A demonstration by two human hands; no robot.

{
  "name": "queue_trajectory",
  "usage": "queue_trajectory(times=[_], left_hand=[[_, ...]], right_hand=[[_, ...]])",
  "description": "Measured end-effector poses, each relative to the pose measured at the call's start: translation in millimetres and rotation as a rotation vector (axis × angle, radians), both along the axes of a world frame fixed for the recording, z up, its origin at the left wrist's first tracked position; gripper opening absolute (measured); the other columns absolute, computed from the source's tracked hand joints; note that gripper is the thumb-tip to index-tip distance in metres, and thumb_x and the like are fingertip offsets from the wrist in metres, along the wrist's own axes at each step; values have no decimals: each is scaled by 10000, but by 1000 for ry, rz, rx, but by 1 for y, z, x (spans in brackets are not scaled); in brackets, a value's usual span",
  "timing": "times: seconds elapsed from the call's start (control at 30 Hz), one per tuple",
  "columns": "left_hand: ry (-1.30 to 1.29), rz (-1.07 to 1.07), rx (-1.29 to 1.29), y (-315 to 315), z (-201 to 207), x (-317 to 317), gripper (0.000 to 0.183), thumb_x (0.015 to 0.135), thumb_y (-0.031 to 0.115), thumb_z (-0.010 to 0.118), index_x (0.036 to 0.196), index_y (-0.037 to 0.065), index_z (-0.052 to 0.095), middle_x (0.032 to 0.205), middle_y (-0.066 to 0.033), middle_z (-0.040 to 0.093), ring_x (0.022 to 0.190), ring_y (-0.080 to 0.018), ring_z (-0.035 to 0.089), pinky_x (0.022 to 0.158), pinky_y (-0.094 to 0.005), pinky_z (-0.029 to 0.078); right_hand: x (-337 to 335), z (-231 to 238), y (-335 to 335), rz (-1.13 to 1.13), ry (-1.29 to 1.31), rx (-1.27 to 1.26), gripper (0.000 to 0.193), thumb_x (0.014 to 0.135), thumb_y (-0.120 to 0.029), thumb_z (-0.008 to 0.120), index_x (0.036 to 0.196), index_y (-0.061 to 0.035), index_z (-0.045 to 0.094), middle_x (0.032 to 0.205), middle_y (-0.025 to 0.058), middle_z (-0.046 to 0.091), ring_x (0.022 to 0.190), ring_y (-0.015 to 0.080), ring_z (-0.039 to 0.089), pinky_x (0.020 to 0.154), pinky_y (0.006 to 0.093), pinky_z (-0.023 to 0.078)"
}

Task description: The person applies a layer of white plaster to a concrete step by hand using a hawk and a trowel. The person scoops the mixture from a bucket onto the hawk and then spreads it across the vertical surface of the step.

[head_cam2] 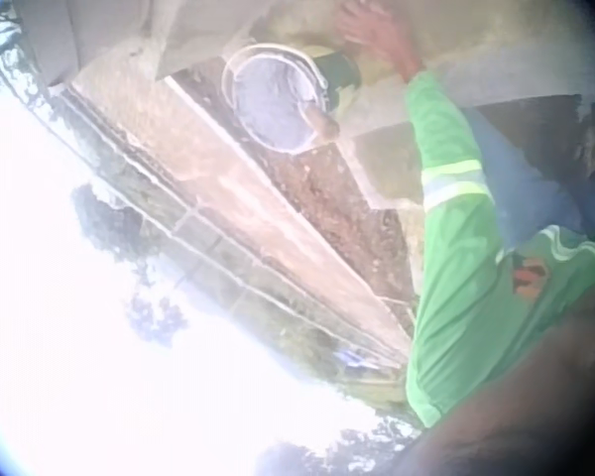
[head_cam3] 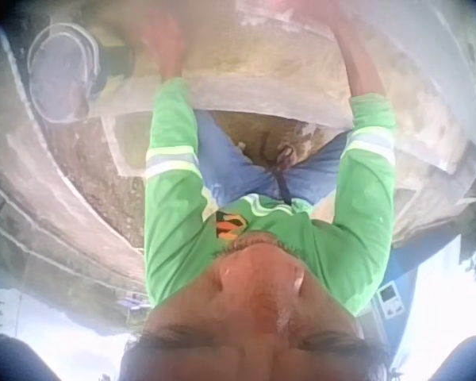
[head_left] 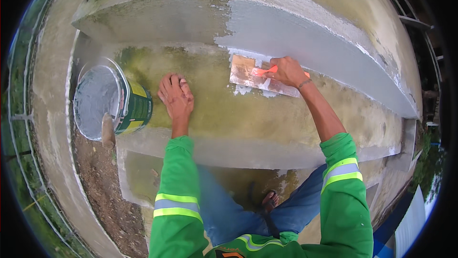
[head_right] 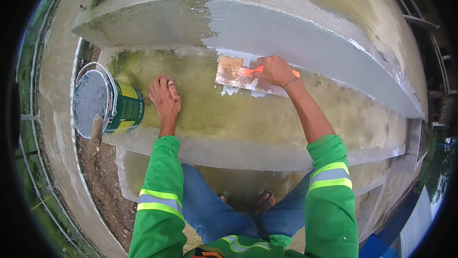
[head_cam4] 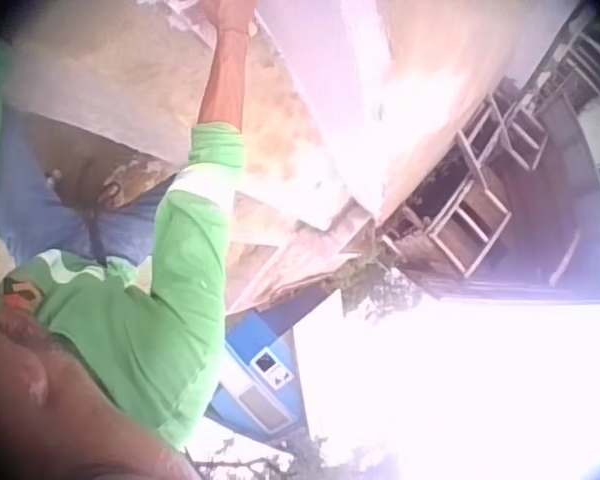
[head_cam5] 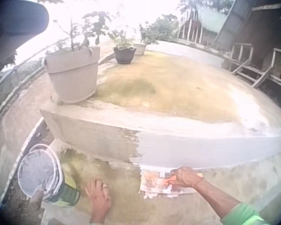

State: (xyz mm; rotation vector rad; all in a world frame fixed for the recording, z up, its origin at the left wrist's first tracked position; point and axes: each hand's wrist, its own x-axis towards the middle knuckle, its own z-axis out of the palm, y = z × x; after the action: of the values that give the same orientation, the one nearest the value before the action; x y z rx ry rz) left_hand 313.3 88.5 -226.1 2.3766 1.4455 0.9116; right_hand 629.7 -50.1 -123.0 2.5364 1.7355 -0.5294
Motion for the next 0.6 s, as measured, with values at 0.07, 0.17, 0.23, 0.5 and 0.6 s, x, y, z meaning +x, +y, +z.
queue_trajectory(times=[0.07,0.17,0.23,0.5,0.6], left_hand=[[-27,-14,4,1,1,12,230,925,206,492,1131,135,566,1267,-103,508,1243,-330,433,1039,-479,303],[-9,8,28,-1,-4,2,227,927,205,489,1128,133,565,1270,-100,508,1246,-328,432,1037,-479,305],[2,12,5,4,-2,-1,208,911,209,500,1095,125,550,1261,-112,499,1230,-330,430,1029,-496,294],[8,10,23,2,-2,4,236,888,206,520,1111,133,551,1270,-99,502,1231,-321,434,1014,-483,309],[4,2,12,2,-3,10,247,877,204,525,1112,135,554,1271,-94,504,1232,-321,434,1015,-484,308]], right_hand=[[18,-16,8,85,-98,119,486,740,-533,750,953,-95,737,788,153,693,840,360,660,794,451,527],[-13,0,34,180,48,-112,486,733,-530,754,936,-89,737,834,163,696,870,360,657,782,459,528],[-25,-7,21,274,87,-110,468,747,-521,749,886,-76,714,817,166,688,857,366,647,769,462,515],[-10,2,-5,296,-40,-5,438,776,-500,734,934,-92,709,815,145,694,852,355,663,749,460,510],[-21,-7,-4,283,-94,-83,385,777,-456,732,935,-105,710,827,122,706,838,332,675,747,454,515]])
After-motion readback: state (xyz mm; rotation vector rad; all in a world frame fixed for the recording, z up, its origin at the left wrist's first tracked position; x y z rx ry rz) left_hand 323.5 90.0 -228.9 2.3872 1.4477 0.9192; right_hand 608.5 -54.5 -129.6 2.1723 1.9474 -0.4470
